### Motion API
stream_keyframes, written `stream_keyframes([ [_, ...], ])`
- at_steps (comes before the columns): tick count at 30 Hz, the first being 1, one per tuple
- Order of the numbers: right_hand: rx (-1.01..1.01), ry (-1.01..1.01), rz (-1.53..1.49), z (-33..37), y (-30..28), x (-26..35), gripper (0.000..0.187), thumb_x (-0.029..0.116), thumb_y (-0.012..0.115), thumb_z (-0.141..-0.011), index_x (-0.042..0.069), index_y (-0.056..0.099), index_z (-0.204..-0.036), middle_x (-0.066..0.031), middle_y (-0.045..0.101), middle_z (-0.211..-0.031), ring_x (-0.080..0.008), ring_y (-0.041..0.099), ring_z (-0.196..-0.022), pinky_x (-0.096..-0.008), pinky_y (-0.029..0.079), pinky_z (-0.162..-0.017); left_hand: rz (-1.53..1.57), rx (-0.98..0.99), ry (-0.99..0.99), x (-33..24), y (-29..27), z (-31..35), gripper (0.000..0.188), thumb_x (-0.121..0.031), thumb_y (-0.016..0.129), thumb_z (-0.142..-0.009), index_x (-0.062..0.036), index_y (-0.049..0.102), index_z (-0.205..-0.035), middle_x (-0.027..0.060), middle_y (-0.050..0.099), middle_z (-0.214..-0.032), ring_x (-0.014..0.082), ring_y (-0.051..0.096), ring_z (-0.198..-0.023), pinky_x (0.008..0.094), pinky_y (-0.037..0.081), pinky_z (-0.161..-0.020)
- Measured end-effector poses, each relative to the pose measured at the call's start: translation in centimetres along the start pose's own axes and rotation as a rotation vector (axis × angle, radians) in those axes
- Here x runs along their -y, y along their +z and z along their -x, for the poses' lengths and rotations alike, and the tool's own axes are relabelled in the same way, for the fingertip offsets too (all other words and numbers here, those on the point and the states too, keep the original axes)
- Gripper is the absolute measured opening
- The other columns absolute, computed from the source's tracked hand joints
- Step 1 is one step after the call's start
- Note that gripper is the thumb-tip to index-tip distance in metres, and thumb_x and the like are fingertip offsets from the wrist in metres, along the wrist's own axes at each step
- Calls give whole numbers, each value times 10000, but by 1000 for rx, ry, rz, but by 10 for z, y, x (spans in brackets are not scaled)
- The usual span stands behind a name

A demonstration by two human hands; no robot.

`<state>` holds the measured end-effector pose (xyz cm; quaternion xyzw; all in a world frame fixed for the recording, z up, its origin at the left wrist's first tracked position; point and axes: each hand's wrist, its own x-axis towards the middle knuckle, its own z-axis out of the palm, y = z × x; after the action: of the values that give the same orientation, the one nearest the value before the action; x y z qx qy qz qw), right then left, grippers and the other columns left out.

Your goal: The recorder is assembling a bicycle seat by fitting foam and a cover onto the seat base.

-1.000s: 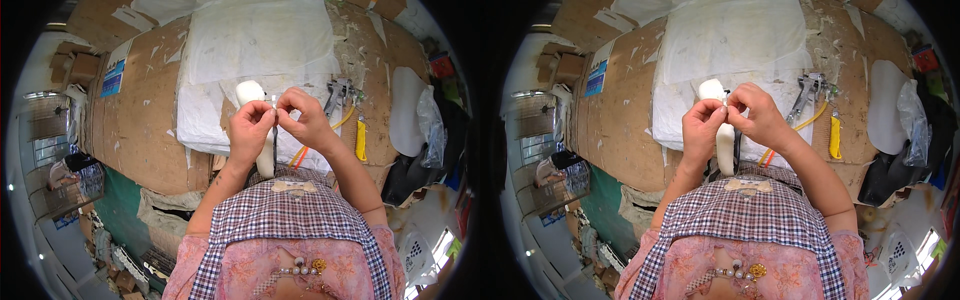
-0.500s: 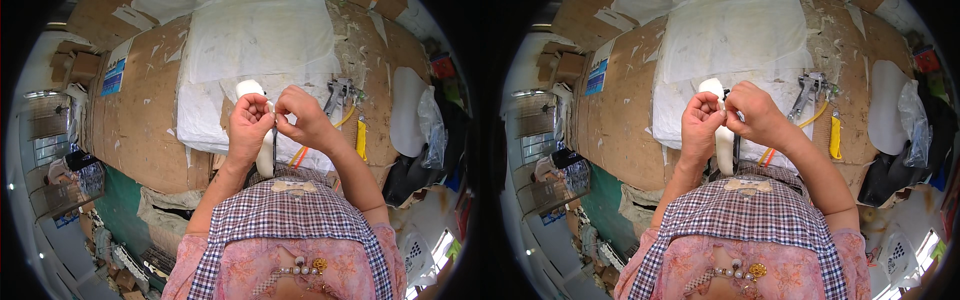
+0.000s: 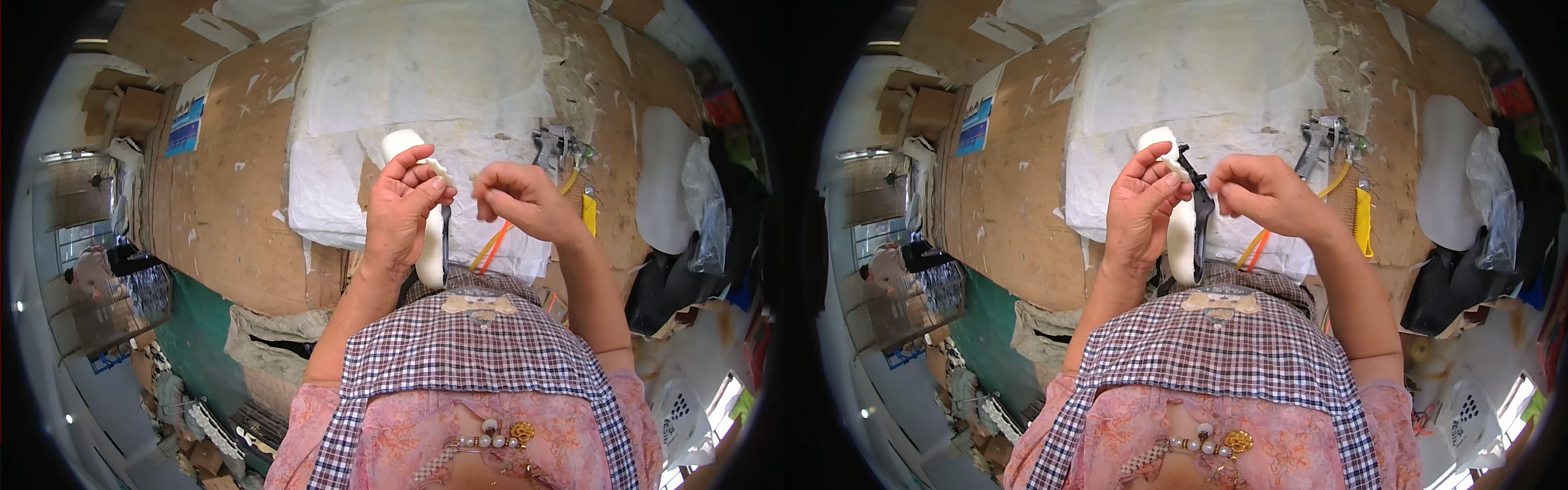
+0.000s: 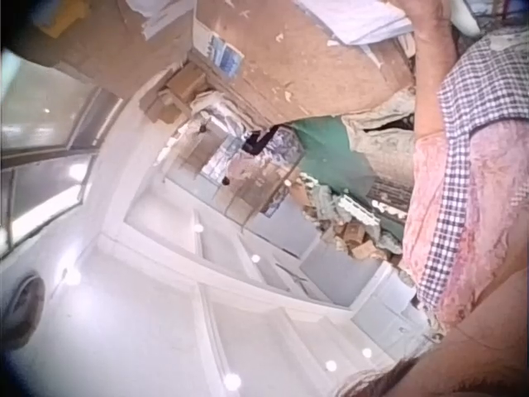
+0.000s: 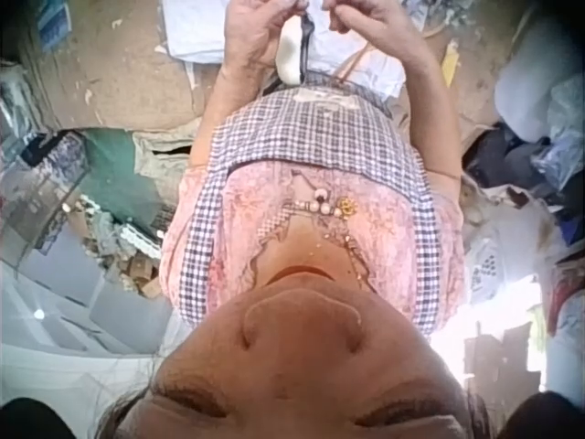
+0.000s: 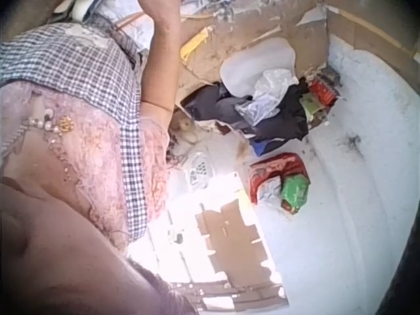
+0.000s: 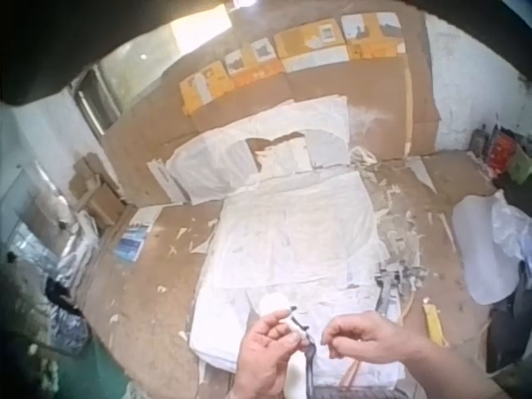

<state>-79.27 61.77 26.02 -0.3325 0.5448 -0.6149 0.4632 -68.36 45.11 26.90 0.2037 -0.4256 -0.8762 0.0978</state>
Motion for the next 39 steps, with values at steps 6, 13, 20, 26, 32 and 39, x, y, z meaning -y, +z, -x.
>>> stream_keyframes([
  [6, -290, -69, 95, -12, 19, 10, 96, 67, 552, -863, -4, 601, -906, -11, 589, -830, -73, 569, -748, -218, 496, -638, -148, 59, 23, 5, 8, 2, 341, 23, 597, -810, 17, 489, -1133, 60, 591, -886, 121, 599, -771, 232, 512, -699],
  [13, -263, -136, 333, -7, 18, 9, 55, 34, 559, -841, -12, 587, -853, -36, 586, -789, -86, 554, -703, -229, 473, -597, -278, 56, 42, 4, 11, 10, 216, 8, 616, -790, 17, 567, -1001, 56, 605, -832, 116, 583, -723, 241, 489, -689],
  [20, -339, -470, 753, -12, 27, 8, 87, -2, 600, -751, 9, 528, -798, -97, 528, -703, -214, 523, -619, -317, 420, -540, -247, 10, 53, 9, 12, 14, 201, 14, 600, -784, 3, 552, -979, 49, 597, -799, 116, 573, -700, 244, 478, -669],
  [26, -453, -411, 956, -8, 15, -7, 76, 12, 596, -753, 10, 526, -782, -104, 516, -693, -213, 510, -599, -315, 411, -528, -76, 93, -84, 6, 2, 14, 254, 22, 585, -784, -6, 506, -1023, 60, 597, -815, 115, 576, -700, 258, 500, -679],
  [32, -294, -120, 382, 2, 32, 5, 63, 58, 563, -801, -5, 563, -801, -64, 580, -733, -112, 533, -638, -266, 426, -539, -120, 50, 15, 9, 2, 16, 301, 21, 594, -793, -1, 477, -1069, 62, 589, -831, 118, 580, -709, 261, 510, -675],
  [39, -284, -143, 309, 3, 33, -2, 82, 69, 569, -771, -6, 560, -740, -53, 574, -685, -106, 520, -618, -265, 415, -522, -233, 112, 6, 6, 4, 19, 299, 24, 601, -796, -1, 475, -1066, 57, 587, -829, 106, 576, -721, 230, 505, -670],
])
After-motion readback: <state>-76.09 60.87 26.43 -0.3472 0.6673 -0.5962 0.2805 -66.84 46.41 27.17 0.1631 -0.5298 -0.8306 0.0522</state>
